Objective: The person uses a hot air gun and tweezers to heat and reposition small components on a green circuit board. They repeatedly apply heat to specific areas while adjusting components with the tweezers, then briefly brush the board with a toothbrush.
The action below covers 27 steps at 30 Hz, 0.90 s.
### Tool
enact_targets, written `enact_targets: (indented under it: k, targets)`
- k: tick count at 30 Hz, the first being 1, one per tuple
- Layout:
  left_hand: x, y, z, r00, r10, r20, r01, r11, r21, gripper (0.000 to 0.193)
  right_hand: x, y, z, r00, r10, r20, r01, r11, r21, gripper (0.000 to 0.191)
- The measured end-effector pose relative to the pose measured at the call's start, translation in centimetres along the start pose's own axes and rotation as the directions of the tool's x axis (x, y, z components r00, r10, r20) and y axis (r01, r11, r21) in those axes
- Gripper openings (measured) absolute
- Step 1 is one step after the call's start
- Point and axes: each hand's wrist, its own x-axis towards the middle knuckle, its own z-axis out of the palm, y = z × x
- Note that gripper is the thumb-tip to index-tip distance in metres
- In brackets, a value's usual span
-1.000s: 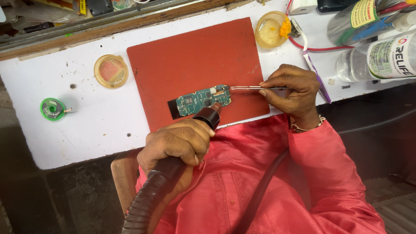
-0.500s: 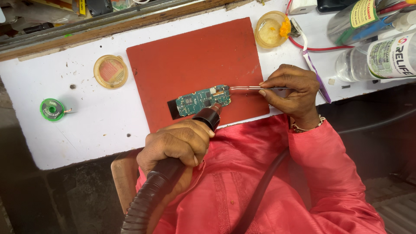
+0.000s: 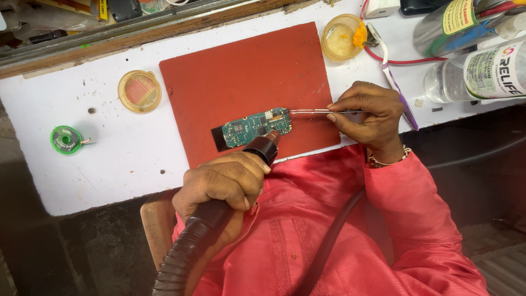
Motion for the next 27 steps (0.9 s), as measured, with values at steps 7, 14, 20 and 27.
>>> enact_targets:
  k: [7,14,20,27]
  targets:
    - [-0.3,-0.1,0.2,0.998,-0.064,0.019,0.064,0.998,-0.004,0.036,0.0,0.1,-0.1,1.0,-0.019,0.01,0.019,1.0,0.004,0.013]
    - [-1.0,-0.1,-1.0,0.994,-0.091,0.059,0.081,0.985,0.153,0.024,0.0,0.2,-0.1,1.0,-0.013,0.011,0.013,1.0,-0.003,0.014]
    - [-1.3,-0.2,-0.9,0.992,-0.093,0.085,0.083,0.99,0.113,0.02,0.0,0.3,-0.1,1.0,-0.021,0.014,0.021,1.0,-0.001,0.013]
    - [-1.2,-0.1,-0.7,0.992,-0.106,0.064,0.095,0.983,0.16,0.027,-0.1,0.4,-0.2,1.0,-0.02,0.016,0.02,1.0,0.008,0.014]
